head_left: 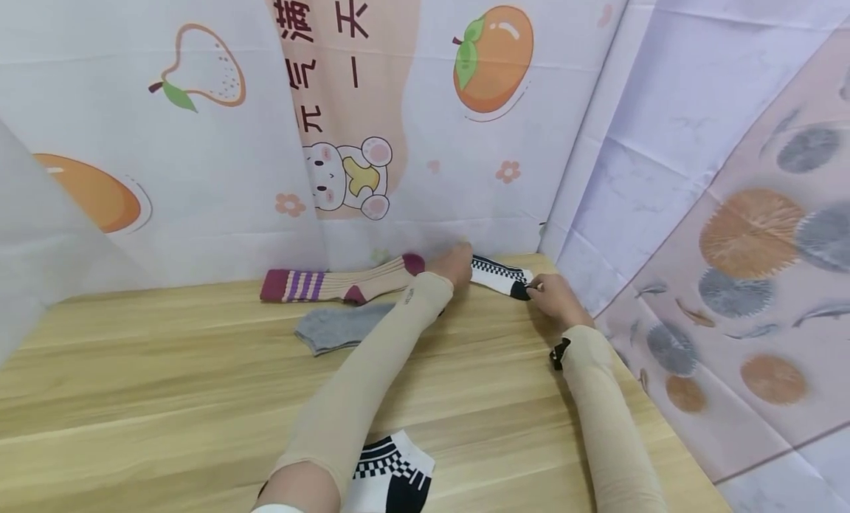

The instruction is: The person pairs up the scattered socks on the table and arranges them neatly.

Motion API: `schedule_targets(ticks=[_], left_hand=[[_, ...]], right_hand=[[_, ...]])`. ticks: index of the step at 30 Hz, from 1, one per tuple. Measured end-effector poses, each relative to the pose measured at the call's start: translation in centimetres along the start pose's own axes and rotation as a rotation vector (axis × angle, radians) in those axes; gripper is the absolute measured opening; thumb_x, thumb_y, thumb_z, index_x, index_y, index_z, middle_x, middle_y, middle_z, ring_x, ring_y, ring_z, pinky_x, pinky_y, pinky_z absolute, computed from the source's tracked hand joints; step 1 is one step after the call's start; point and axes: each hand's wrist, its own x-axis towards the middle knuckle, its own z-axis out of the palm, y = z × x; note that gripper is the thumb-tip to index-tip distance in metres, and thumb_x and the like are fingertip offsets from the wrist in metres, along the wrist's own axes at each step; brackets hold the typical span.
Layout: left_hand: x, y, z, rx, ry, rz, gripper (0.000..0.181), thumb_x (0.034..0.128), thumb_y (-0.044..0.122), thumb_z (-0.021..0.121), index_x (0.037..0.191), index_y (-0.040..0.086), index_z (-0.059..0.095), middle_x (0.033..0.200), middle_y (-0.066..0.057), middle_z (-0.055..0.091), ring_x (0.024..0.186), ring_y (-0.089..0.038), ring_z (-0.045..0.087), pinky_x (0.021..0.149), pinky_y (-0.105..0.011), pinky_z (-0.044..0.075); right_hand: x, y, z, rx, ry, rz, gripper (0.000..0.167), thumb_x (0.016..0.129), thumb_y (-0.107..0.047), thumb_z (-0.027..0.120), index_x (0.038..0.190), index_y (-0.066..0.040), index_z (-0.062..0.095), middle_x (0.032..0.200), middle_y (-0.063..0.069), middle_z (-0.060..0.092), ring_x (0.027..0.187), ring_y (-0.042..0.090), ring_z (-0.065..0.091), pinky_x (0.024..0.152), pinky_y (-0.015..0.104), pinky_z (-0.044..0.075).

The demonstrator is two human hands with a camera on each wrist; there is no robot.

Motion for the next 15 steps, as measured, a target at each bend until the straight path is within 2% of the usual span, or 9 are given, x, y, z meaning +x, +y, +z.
schedule_targets(ticks=[4, 7, 9, 13, 15], left_hand=[[0.26, -0.38, 0.23, 0.097, 0.037, -0.066, 0.03, 0.096, 0.015, 0.061, 0.123, 0.003, 0.063, 0.114, -0.008, 0.067, 0.094, -0.019, 0.065, 0.079, -0.03, 0.055], [0.05, -0.38, 0.35, 0.162, 0.0, -0.082, 0.02, 0.0941, 0.015, 0.064, 0.112, 0.01, 0.071, 0.114, -0.006, 0.067, 0.095, -0.02, 0.065, 0.079, -0.034, 0.055], [-0.12, -0.28, 0.56, 0.175, -0.036, -0.069, 0.017, 0.0942, 0.015, 0.063, 0.107, 0.012, 0.073, 0.111, -0.005, 0.069, 0.093, -0.019, 0.065, 0.078, -0.034, 0.055], [-0.35, -0.07, 0.78, 0.076, -0.096, -0.048, 0.016, 0.0948, 0.013, 0.059, 0.102, 0.011, 0.072, 0.107, -0.005, 0.07, 0.087, -0.017, 0.064, 0.076, -0.032, 0.053], [-0.45, -0.13, 0.67, 0.025, -0.104, -0.054, 0.017, 0.0961, 0.014, 0.056, 0.104, 0.012, 0.071, 0.107, -0.004, 0.07, 0.087, -0.015, 0.062, 0.076, -0.031, 0.052]], right_hand=[[0.31, -0.4, 0.64, 0.006, -0.029, 0.012, 0.026, 0.098, -0.011, 0.057, 0.107, 0.012, 0.065, 0.105, 0.03, 0.066, 0.099, 0.043, 0.061, 0.089, 0.054, 0.048], [0.21, -0.61, 0.75, 0.022, -0.048, 0.036, 0.025, 0.098, -0.012, 0.056, 0.103, 0.01, 0.066, 0.1, 0.026, 0.067, 0.091, 0.038, 0.062, 0.083, 0.05, 0.05], [-0.03, -0.58, 0.61, 0.015, -0.054, 0.074, 0.023, 0.098, -0.013, 0.058, 0.098, 0.008, 0.064, 0.093, 0.022, 0.066, 0.083, 0.033, 0.06, 0.076, 0.045, 0.05], [-0.44, -0.24, 0.07, -0.009, -0.055, 0.139, 0.022, 0.094, -0.012, 0.063, 0.094, 0.007, 0.051, 0.086, 0.018, 0.058, 0.078, 0.03, 0.055, 0.071, 0.041, 0.047], [-0.39, -0.03, -0.09, 0.007, -0.065, 0.149, 0.022, 0.092, -0.011, 0.065, 0.089, 0.004, 0.048, 0.08, 0.015, 0.054, 0.075, 0.029, 0.053, 0.068, 0.04, 0.045]])
